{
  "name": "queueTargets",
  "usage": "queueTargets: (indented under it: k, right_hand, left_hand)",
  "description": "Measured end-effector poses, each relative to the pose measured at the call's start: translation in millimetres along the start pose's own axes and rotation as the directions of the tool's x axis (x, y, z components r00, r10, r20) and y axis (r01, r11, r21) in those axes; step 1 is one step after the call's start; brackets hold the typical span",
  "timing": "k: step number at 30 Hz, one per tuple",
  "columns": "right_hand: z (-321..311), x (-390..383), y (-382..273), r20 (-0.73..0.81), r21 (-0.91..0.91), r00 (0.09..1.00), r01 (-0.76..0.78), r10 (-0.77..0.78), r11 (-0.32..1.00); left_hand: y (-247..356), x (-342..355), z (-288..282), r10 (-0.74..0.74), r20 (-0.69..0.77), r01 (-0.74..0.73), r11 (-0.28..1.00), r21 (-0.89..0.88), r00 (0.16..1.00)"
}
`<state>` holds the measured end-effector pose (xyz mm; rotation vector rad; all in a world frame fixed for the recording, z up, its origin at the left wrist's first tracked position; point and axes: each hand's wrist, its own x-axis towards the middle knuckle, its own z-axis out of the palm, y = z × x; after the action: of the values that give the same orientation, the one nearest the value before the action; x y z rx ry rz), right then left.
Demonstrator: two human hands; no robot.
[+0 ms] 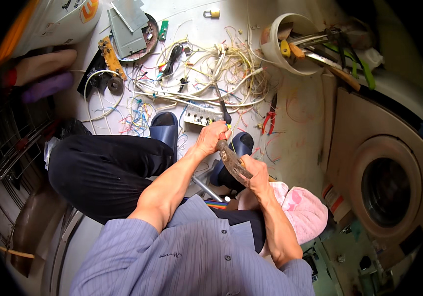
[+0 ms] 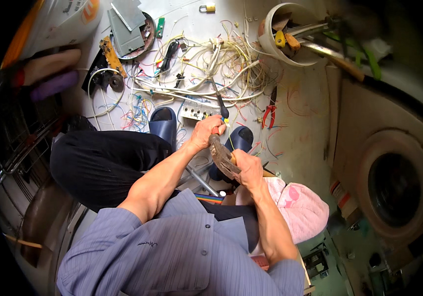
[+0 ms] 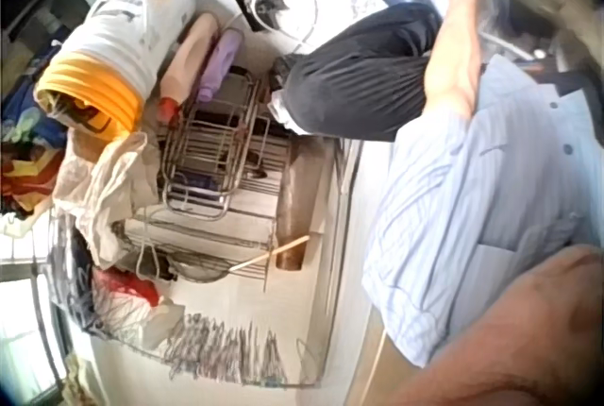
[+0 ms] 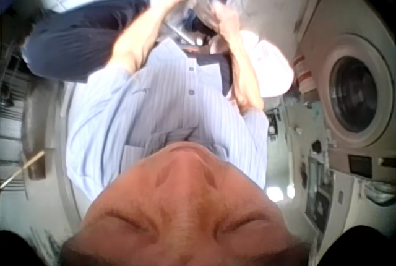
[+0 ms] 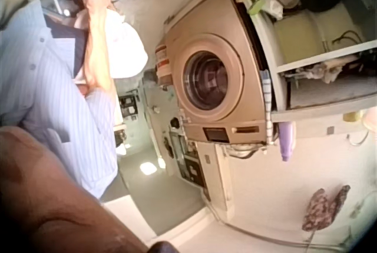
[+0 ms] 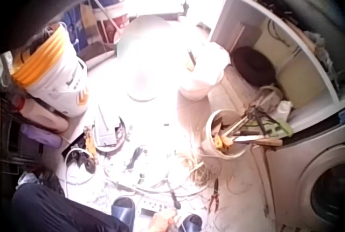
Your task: The person removes components from a circuit board using a screwdriver, hammer, and pliers. They sit on the floor with the circuit board resting on a towel on their lap, unscrewing parts and using a hammer to tap a tool against the board to separate components.
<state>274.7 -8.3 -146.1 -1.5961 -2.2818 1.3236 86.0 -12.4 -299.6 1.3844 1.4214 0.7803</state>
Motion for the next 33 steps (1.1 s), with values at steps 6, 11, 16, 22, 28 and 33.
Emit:
queueTargets:
  k: [6, 11, 16, 22, 28, 33]
  right_hand:
    - [-10, 0, -16, -0.066, 0.009, 0.991, 0.121, -0.12, 0.993]
    - [-9, 10, -3, -0.03, -0.066, 0.999, -0.015, 0.013, 0.998]
    - [-26, 17, -25, -0.112, 0.017, 0.978, 0.178, -0.175, 0.984]
    - [-16, 11, 3, -0.017, -0.222, 1.0, 0.007, -0.011, 0.975]
    - [-29, 10, -39, -0.105, -0.047, 0.968, 0.223, -0.227, 0.974]
    - [-17, 8, -14, -0.046, -0.184, 0.998, -0.044, 0.036, 0.982]
  left_hand:
    - [-11, 1, 6, 0.023, -0.038, -0.022, 1.0, 0.013, 0.999]
    - [0, 2, -1, 0.008, 0.022, -0.009, 0.999, 0.047, 1.0]
    - [-9, 3, 5, 0.032, -0.047, -0.032, 0.999, 0.001, 0.998]
    - [-8, 0, 6, 0.052, -0.041, -0.052, 0.999, -0.01, 0.998]
    - [-11, -4, 8, 0.067, -0.037, -0.068, 0.997, -0.04, 0.997]
    - [-5, 4, -1, 0.046, 0.011, -0.046, 0.999, 0.03, 0.999]
